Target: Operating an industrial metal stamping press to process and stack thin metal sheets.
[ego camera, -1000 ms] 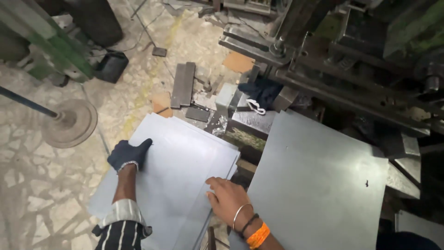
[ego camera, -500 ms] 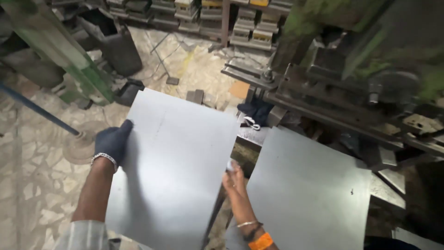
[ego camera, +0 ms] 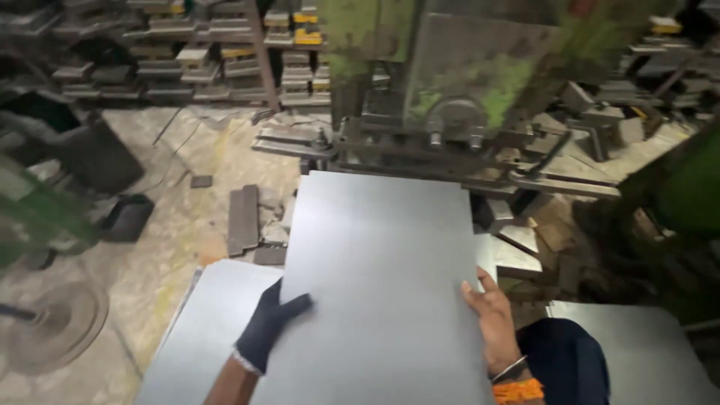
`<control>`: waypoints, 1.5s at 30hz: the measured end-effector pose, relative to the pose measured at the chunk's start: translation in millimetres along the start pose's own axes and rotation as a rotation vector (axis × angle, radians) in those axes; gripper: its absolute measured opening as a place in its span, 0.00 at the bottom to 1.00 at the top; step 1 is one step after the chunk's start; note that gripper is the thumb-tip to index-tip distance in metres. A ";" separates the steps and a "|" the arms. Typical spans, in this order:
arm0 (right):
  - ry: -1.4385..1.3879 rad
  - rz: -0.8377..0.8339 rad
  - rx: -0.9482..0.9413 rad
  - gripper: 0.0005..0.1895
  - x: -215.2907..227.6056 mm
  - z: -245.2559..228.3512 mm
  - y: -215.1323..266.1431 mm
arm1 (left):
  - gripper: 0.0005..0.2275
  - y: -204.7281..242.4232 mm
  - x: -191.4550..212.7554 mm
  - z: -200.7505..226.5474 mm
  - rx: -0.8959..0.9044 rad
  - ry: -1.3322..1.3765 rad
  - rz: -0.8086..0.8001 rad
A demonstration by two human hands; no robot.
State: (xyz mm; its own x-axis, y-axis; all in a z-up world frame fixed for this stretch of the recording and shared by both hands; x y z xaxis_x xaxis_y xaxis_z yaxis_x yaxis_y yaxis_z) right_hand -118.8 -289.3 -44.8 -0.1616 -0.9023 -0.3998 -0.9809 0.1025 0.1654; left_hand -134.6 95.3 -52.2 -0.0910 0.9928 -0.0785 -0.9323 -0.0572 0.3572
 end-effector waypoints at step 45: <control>0.267 0.285 -0.017 0.18 114.7 -19.4 -224.7 | 0.23 -207.4 -95.3 46.6 -0.002 0.155 0.114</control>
State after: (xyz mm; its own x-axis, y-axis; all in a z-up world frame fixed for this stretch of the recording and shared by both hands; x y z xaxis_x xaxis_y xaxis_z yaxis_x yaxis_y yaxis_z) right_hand 85.2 -423.9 -110.3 -0.3912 -0.9161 -0.0876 -0.8984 0.3596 0.2520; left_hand 83.7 17.4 -75.4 -0.2489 0.9516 -0.1804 -0.9135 -0.1687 0.3703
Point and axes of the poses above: each hand's wrist, its own y-axis away from the middle knuckle, its own x-axis out of the back of the hand, z = x × y, the point moved 6 cm from there along -y, towards the middle knuckle, and after that the axes turned 6 degrees about -y, right-handed, at the moved point
